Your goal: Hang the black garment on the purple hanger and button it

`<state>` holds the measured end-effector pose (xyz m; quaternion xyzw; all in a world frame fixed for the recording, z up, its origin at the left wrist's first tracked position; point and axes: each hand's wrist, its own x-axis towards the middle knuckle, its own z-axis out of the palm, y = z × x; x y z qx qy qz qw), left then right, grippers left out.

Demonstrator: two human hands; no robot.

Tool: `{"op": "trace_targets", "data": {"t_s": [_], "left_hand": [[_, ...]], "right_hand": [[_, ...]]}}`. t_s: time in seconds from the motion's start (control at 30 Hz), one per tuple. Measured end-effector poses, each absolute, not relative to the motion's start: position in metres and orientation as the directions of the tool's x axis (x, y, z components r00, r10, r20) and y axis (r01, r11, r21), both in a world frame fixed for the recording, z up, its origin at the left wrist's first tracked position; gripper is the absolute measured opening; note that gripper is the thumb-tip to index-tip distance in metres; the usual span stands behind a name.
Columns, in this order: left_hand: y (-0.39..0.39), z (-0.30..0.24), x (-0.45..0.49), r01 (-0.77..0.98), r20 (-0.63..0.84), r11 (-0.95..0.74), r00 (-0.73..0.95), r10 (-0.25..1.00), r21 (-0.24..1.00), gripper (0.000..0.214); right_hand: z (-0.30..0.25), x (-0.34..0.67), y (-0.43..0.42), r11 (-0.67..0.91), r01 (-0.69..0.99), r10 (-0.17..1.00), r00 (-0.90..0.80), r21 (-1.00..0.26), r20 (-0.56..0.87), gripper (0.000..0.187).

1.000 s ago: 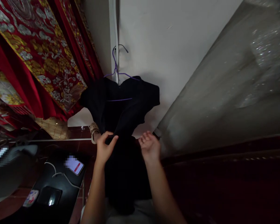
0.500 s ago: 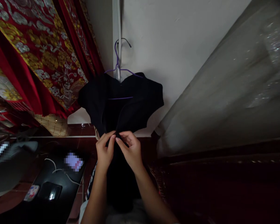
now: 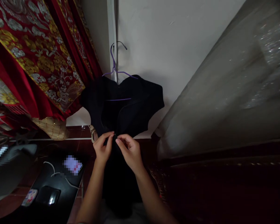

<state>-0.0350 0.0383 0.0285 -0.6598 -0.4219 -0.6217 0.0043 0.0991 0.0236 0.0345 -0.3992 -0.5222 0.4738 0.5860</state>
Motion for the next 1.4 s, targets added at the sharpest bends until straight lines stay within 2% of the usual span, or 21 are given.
{"op": "trace_targets", "data": {"t_s": [0.2, 0.33, 0.5, 0.6, 0.77, 0.97, 1.2, 1.4], "left_hand": [[0.078, 0.065, -0.044, 0.616, 0.838, -0.705, 0.129, 0.53, 0.351, 0.016], [0.091, 0.087, -0.039, 0.576, 0.821, -0.727, 0.16, 0.548, 0.373, 0.013], [0.067, 0.068, -0.029, 0.487, 0.74, -0.758, 0.287, 0.608, 0.433, 0.012], [0.055, 0.052, -0.022, 0.451, 0.746, -0.759, 0.258, 0.614, 0.469, 0.012], [0.052, 0.056, -0.018, 0.442, 0.791, -0.779, 0.214, 0.574, 0.445, 0.01], [0.052, 0.057, -0.019, 0.539, 0.787, -0.725, 0.171, 0.593, 0.429, 0.009], [0.073, 0.064, -0.006, 0.618, 0.808, -0.724, 0.235, 0.541, 0.306, 0.012], [0.074, 0.059, 0.001, 0.621, 0.81, -0.689, 0.145, 0.569, 0.373, 0.007]], "right_hand": [[0.034, 0.107, 0.033, 0.26, -0.15, 0.964, 0.099, -0.954, 0.247, 0.022], [0.032, 0.107, 0.031, 0.219, -0.203, 0.975, 0.083, -0.955, 0.206, 0.023], [0.033, 0.114, 0.032, 0.277, -0.183, 0.954, 0.173, -0.943, 0.246, 0.031], [0.035, 0.118, 0.035, 0.315, -0.108, 0.939, 0.182, -0.943, 0.292, 0.028], [0.042, 0.12, 0.032, 0.318, -0.041, 0.928, 0.217, -0.947, 0.302, 0.023], [0.05, 0.124, 0.031, 0.335, 0.005, 0.928, 0.168, -0.942, 0.331, 0.024], [0.054, 0.131, 0.044, 0.362, 0.035, 0.898, 0.253, -0.931, 0.359, 0.031], [0.052, 0.132, 0.046, 0.364, 0.045, 0.902, 0.232, -0.93, 0.364, 0.027]]}}
